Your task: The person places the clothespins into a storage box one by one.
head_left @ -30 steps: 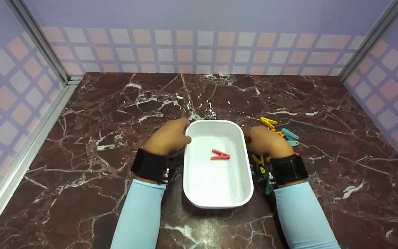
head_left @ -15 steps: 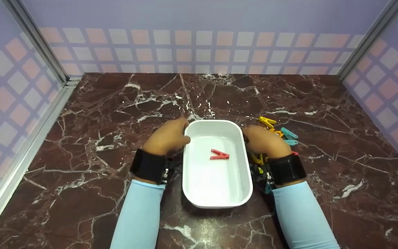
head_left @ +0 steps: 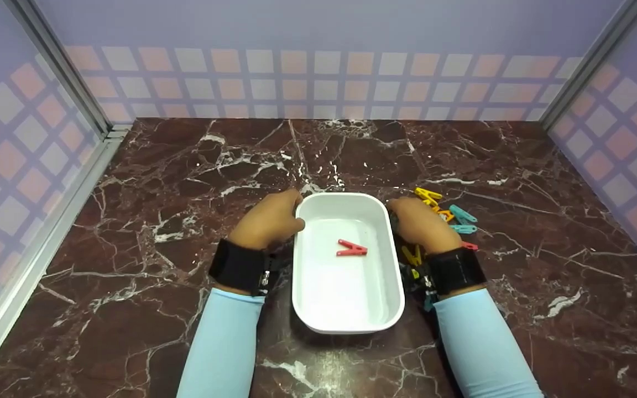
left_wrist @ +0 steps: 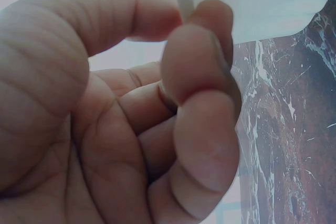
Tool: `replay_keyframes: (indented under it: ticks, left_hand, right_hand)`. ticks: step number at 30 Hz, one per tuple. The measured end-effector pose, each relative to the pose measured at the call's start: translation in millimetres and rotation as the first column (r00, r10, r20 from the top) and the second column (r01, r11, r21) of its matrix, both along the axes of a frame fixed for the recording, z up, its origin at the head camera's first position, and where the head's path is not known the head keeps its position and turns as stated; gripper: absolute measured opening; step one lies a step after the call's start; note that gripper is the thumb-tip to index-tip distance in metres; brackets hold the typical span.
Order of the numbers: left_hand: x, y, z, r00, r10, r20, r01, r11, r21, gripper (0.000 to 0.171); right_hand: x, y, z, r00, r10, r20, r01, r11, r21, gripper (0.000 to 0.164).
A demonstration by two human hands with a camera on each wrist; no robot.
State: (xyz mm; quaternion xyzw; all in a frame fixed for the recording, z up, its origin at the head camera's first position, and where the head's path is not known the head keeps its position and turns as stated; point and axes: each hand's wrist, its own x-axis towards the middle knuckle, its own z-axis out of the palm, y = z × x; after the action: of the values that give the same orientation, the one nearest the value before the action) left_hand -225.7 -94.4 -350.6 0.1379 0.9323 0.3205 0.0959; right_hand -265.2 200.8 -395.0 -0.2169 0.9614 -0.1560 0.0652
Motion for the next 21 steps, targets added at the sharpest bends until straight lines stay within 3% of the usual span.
replay_keyframes:
  ticks: [10, 21]
  left_hand:
    - [0.1, 0.5, 1.0, 1.000, 0.001, -0.005, -0.002, 1.000, -0.006, 0.034]
    - [-0.5, 1.3, -0.8, 1.000, 0.012, -0.001, -0.012, 1.000, -0.014, 0.035]
  right_hand:
    - [-2.6, 11.6, 3.2, 0.995, -0.027, 0.091, 0.029, 0.999, -0.027, 0.043]
    - [2.3, 11.8, 13.4, 0.989, -0.048, 0.137, 0.052, 0.998, -0.028, 0.041]
